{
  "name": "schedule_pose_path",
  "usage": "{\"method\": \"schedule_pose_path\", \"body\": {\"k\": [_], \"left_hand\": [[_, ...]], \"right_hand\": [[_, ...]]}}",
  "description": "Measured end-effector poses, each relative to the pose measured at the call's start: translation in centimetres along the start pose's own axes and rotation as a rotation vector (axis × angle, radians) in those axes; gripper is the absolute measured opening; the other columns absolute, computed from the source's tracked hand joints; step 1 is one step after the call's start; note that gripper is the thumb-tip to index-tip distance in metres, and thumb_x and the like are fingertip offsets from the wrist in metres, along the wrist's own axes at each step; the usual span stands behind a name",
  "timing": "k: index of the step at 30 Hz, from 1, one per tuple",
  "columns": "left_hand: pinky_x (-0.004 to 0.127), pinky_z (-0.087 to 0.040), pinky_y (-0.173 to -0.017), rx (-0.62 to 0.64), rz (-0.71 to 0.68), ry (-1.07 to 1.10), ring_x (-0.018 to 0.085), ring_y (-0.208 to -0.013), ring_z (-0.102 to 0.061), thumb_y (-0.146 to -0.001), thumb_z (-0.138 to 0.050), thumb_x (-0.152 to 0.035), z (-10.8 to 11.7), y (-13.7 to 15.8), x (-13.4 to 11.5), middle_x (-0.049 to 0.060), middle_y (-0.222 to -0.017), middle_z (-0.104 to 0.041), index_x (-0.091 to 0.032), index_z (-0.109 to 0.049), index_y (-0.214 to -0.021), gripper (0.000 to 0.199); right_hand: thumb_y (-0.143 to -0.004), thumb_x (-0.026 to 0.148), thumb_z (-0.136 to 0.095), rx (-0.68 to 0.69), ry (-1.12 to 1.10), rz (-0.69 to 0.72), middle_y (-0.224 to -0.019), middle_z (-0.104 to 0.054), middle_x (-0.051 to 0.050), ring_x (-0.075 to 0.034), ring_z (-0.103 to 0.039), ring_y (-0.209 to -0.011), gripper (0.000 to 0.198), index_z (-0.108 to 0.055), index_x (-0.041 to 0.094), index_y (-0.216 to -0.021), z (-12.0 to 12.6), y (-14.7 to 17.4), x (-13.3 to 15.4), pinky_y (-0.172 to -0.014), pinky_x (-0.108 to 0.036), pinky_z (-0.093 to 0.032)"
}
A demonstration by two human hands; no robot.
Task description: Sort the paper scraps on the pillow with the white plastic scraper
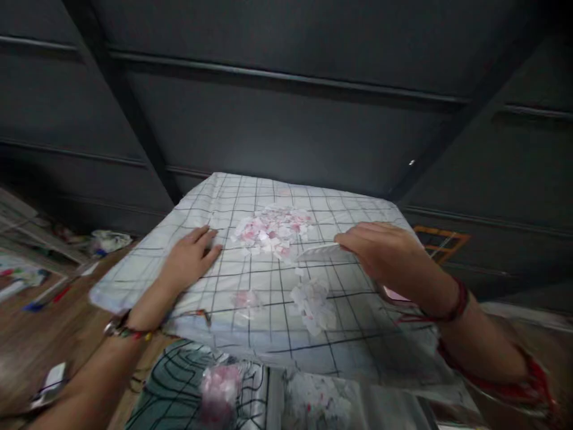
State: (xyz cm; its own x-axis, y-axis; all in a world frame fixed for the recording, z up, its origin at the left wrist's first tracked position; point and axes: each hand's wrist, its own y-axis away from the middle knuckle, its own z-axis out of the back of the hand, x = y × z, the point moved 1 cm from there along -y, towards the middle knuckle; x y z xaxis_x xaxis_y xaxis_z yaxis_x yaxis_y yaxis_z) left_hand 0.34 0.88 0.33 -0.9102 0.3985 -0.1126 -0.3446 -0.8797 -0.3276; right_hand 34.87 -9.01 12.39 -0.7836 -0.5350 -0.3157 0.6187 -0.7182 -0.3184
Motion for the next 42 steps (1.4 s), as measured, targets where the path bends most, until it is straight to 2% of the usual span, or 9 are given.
{"method": "schedule_pose_path", "body": {"k": [5,9,12,18,24,28,35,42], "left_hand": [[0.046,-0.037,-0.109,-0.004,0.012,0.018,0.03,-0.13,-0.046,-0.092,-0.034,-0.046,0.1,0.0,0.1,0.017,-0.137,-0.052,-0.012,-0.055,-0.126,0.053],[0.045,-0.036,-0.11,0.015,0.023,0.011,0.03,-0.13,-0.045,-0.092,-0.033,-0.045,0.1,0.0,0.1,0.019,-0.138,-0.051,-0.009,-0.055,-0.126,0.055],[0.045,-0.035,-0.11,0.024,0.021,0.004,0.031,-0.131,-0.044,-0.092,-0.032,-0.045,0.1,-0.1,0.0,0.021,-0.138,-0.05,-0.007,-0.055,-0.127,0.057],[0.044,-0.035,-0.11,0.04,0.035,0.002,0.029,-0.131,-0.044,-0.092,-0.031,-0.046,0.3,0.0,0.1,0.017,-0.139,-0.05,-0.011,-0.054,-0.128,0.055],[0.043,-0.035,-0.111,0.051,0.04,-0.001,0.029,-0.131,-0.044,-0.091,-0.033,-0.047,0.5,0.0,0.0,0.018,-0.14,-0.049,-0.007,-0.053,-0.129,0.059],[0.044,-0.035,-0.11,0.047,0.036,-0.002,0.029,-0.132,-0.044,-0.092,-0.032,-0.045,0.5,-0.1,-0.1,0.018,-0.139,-0.05,-0.009,-0.054,-0.129,0.056],[0.046,-0.036,-0.11,0.048,0.041,0.02,0.029,-0.132,-0.043,-0.091,-0.034,-0.046,0.6,-0.1,-0.1,0.015,-0.14,-0.05,-0.013,-0.054,-0.128,0.053],[0.047,-0.035,-0.11,0.06,0.046,0.012,0.031,-0.132,-0.043,-0.091,-0.033,-0.045,0.6,-0.1,-0.1,0.017,-0.14,-0.049,-0.01,-0.054,-0.127,0.055]], "right_hand": [[-0.077,-0.001,-0.044,-0.058,-0.001,-0.023,-0.069,-0.062,0.0,-0.016,-0.057,-0.067,0.025,-0.06,0.019,-0.079,0.8,0.6,-0.3,-0.066,-0.028,-0.04],[-0.08,0.0,-0.044,-0.097,0.073,-0.035,-0.071,-0.064,-0.002,-0.017,-0.057,-0.069,0.026,-0.063,0.018,-0.082,0.3,0.1,-0.1,-0.067,-0.03,-0.04],[-0.08,0.0,-0.044,-0.08,0.098,-0.03,-0.072,-0.064,-0.002,-0.018,-0.057,-0.069,0.027,-0.064,0.017,-0.084,-0.2,-0.2,0.2,-0.068,-0.031,-0.039],[-0.08,0.0,-0.044,-0.026,0.055,-0.055,-0.071,-0.064,-0.002,-0.017,-0.056,-0.068,0.027,-0.064,0.018,-0.082,0.1,0.0,0.4,-0.069,-0.03,-0.039],[-0.079,-0.001,-0.044,-0.013,0.068,-0.029,-0.072,-0.063,-0.001,-0.017,-0.056,-0.069,0.028,-0.064,0.018,-0.083,0.2,-0.3,0.6,-0.069,-0.03,-0.038],[-0.08,0.001,-0.045,-0.033,0.112,-0.034,-0.07,-0.062,-0.002,-0.018,-0.055,-0.067,0.025,-0.064,0.018,-0.081,0.1,-0.3,0.5,-0.068,-0.031,-0.037],[-0.078,-0.002,-0.044,-0.003,0.035,-0.047,-0.07,-0.064,-0.001,-0.017,-0.057,-0.069,0.029,-0.064,0.019,-0.082,0.2,0.1,0.4,-0.07,-0.03,-0.039],[-0.078,-0.001,-0.042,0.009,0.038,-0.046,-0.07,-0.063,-0.002,-0.017,-0.057,-0.067,0.03,-0.064,0.018,-0.082,0.2,0.0,0.5,-0.068,-0.03,-0.038]]}}
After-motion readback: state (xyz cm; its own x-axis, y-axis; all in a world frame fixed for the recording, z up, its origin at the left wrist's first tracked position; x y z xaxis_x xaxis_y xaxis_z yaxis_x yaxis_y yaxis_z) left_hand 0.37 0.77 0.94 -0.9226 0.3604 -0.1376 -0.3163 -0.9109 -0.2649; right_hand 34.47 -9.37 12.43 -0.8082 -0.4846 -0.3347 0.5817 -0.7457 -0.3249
